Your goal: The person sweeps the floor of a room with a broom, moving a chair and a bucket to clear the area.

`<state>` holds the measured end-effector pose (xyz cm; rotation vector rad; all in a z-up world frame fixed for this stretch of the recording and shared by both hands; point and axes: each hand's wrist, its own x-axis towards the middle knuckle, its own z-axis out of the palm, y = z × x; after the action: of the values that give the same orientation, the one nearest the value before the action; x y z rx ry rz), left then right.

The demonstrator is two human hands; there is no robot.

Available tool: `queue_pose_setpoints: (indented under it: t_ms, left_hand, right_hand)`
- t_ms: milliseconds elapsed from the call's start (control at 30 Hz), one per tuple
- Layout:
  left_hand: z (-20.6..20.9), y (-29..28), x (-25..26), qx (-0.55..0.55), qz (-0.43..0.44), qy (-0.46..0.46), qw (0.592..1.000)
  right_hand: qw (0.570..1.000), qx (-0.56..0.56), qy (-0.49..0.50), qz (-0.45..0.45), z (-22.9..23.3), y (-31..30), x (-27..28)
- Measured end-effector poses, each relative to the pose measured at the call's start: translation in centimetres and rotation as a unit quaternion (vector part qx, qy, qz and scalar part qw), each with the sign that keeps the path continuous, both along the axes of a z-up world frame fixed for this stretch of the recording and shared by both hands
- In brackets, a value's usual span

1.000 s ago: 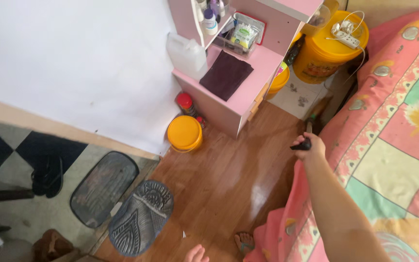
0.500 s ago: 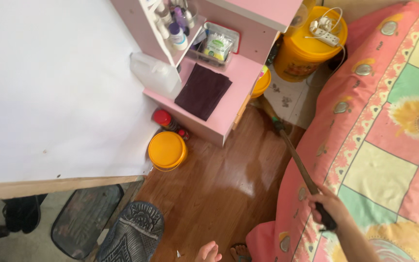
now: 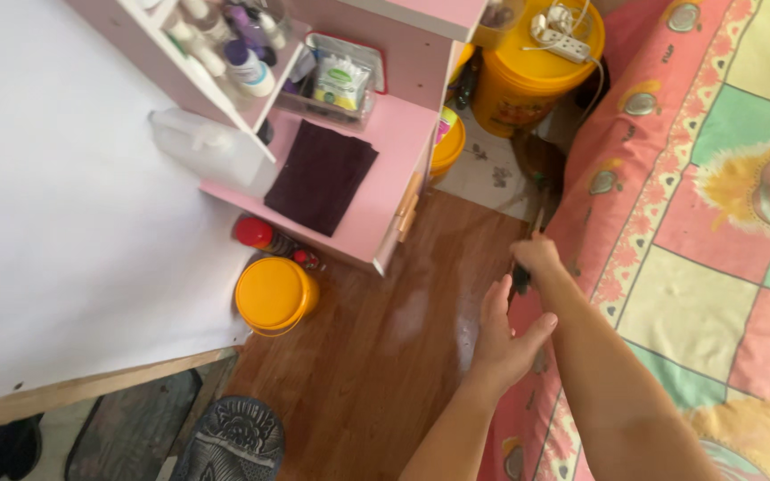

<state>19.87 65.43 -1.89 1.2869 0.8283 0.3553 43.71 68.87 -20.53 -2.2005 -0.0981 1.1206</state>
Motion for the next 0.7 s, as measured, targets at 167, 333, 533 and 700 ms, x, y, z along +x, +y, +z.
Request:
queue_pose_setpoints:
  t_ms: [167, 333, 533, 700]
  left_hand:
    - [-3.2, -3.7, 3.2, -0.138, -0.016, 0.056, 0.989]
    - [-1.7, -10.3, 3.0, -0.031, -0.106, 0.08, 0.991]
    - [-0.5, -4.7, 6.1, -0.075, 0.001, -0.019, 0.997]
    - [-4.4, 1.4, 9.5, 0.097, 0.049, 0.08, 0.991]
  right_hand:
    - [0.954, 0.054, -0.222, 0.196, -3.2, -14.5, -5.3]
    - [0.988, 0.103, -0.084, 0.074, 0.3, -25.6, -8.9]
    - [0.984, 0.117, 0.013, -0.137, 0.0, -14.7, -3.7]
    - [0.928, 0.231, 0.142, -0.254, 1.2, -3.1, -2.1]
